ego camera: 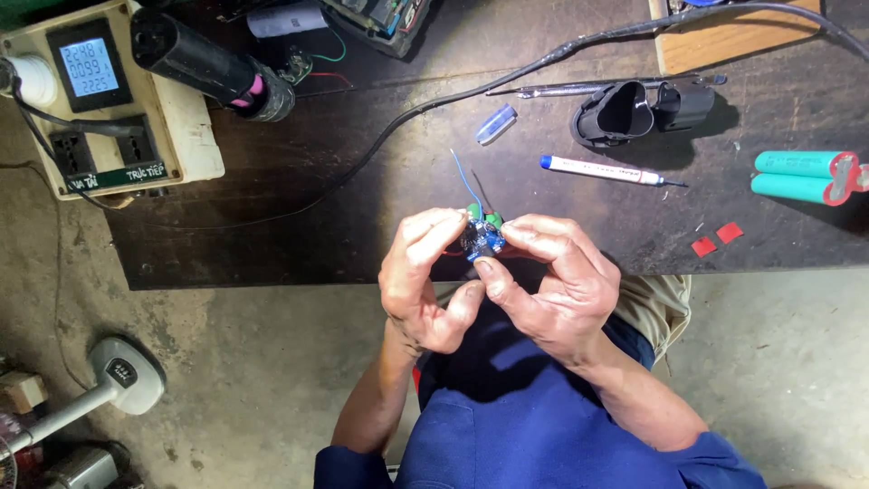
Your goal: Assembling a battery pack by connecting a BMS circuit board to lithium-ion batteries on a repair bench.
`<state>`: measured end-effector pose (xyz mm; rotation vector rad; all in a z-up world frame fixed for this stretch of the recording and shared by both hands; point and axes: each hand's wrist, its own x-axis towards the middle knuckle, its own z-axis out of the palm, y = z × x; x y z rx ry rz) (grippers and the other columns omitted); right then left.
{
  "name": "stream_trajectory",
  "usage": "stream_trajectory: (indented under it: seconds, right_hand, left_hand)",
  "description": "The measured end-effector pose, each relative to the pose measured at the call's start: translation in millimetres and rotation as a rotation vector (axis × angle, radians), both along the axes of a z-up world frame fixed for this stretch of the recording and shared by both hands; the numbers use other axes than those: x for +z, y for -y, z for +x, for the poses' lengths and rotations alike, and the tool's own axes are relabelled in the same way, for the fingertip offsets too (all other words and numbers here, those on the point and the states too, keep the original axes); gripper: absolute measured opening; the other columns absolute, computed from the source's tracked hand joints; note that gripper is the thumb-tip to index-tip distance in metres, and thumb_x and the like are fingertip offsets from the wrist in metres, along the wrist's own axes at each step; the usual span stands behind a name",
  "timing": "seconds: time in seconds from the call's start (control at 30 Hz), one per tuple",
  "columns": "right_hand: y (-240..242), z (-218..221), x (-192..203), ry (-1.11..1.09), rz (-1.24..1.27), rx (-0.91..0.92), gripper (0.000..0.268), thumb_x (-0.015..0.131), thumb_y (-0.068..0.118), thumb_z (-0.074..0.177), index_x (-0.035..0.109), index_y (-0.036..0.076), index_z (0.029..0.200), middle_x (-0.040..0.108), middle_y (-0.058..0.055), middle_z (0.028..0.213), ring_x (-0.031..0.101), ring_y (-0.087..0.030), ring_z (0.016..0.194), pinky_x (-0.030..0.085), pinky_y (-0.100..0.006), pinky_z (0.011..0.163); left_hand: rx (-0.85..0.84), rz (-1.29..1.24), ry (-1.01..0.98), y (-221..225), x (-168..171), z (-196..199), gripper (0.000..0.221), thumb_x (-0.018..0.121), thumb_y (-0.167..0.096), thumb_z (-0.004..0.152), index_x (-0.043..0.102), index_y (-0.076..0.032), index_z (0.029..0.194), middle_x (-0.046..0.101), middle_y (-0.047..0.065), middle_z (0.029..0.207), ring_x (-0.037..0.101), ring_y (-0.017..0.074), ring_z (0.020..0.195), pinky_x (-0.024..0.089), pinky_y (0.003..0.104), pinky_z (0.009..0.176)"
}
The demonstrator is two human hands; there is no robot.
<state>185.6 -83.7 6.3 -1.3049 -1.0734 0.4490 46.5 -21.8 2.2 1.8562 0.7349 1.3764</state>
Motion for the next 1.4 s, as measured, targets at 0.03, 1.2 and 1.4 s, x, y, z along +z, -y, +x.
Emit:
stream_trajectory:
  seconds: [0.03, 1.2, 1.4]
  right_hand:
    - [0, 1, -1, 0.016, 0.01, 0.01, 0.029, 0.09, 0.002, 0.079, 0.074, -0.011, 0.099, 0.071, -0.025, 0.09, 0.073, -0.029, 0.077, 0.064, -0.037, 0.062]
    - [-4, 32, -3, -0.368, -0.104, 0.259, 0.012, 0.078, -0.009, 0.086, 0.077, -0.008, 0.098, 0.074, -0.022, 0.093, 0.074, -0.022, 0.083, 0.063, -0.035, 0.07]
    - [-5, 36, -5, -0.376, -0.036, 0.231, 0.011, 0.078, -0.008, 0.087, 0.078, -0.004, 0.097, 0.074, -0.02, 0.092, 0.074, -0.022, 0.08, 0.062, -0.033, 0.068]
  left_hand:
    - [-0.045, -0.016, -0.025, -2, -1, -3, 0.045, 0.072, -0.023, 0.089, 0.069, 0.009, 0.12, 0.069, 0.027, 0.112, 0.071, 0.0453, 0.105, 0.059, 0.056, 0.092]
    - [-0.103, 0.042, -0.08, -12, -9, 1, 0.038, 0.074, -0.016, 0.093, 0.069, 0.011, 0.118, 0.071, 0.026, 0.109, 0.071, 0.044, 0.102, 0.059, 0.054, 0.09]
    - [-0.114, 0.06, -0.119, -8, -17, 4, 0.04, 0.072, -0.018, 0.094, 0.067, 0.013, 0.119, 0.068, 0.027, 0.11, 0.069, 0.0439, 0.105, 0.057, 0.053, 0.093]
